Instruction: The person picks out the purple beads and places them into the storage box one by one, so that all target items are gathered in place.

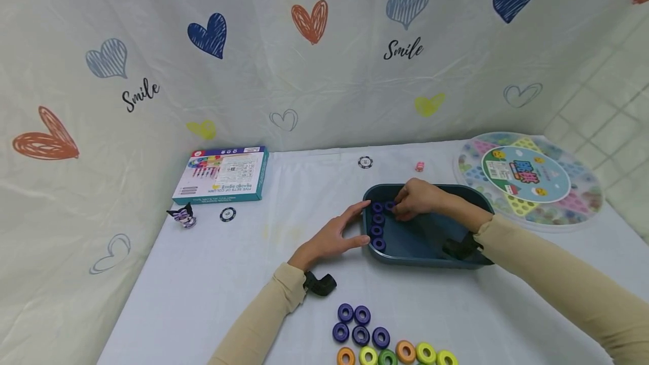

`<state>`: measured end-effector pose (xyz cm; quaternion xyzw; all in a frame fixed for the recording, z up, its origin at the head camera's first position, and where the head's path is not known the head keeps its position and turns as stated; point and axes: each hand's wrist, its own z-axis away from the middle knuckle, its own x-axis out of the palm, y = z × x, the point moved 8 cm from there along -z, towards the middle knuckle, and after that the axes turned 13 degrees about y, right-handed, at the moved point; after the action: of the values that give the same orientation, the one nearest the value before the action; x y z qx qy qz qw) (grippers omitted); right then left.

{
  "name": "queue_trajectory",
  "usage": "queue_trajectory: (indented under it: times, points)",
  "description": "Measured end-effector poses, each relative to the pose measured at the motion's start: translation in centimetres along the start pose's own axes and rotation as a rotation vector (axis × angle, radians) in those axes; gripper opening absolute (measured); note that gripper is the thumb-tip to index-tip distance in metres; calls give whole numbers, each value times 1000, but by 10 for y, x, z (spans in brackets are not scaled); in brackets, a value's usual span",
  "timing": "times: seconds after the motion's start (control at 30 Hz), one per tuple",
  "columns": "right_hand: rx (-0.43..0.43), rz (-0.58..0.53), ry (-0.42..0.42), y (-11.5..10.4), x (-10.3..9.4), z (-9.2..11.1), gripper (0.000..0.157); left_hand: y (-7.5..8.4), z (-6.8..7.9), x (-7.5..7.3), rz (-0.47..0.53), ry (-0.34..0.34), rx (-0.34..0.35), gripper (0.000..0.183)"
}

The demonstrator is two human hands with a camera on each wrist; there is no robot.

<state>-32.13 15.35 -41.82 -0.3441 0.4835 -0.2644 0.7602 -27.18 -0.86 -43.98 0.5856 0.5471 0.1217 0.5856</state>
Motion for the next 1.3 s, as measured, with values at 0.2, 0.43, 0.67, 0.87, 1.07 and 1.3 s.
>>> queue_trajectory:
  times: [0.2,0.43,0.67,0.87,1.07,1.3]
  points:
    - [-73,52,-20,-7,-3,10,34,-19,-1,6,-21,4,-27,74]
    - [-298,254,128,-36,-10,29,26,4,0,-2,9,-16,-37,71]
    - [-537,339,268,-71,5,66,16,19,3,-7,27,-33,-26,70]
    - [-617,364,255,-87,32,96,7,-8,-1,2,5,-4,-30,72]
    - [-658,348,110,-89,72,123,4,-16,-2,5,3,9,-20,74]
    - [-662,336,-149,-70,126,148,7,-15,-3,3,-11,9,-4,76]
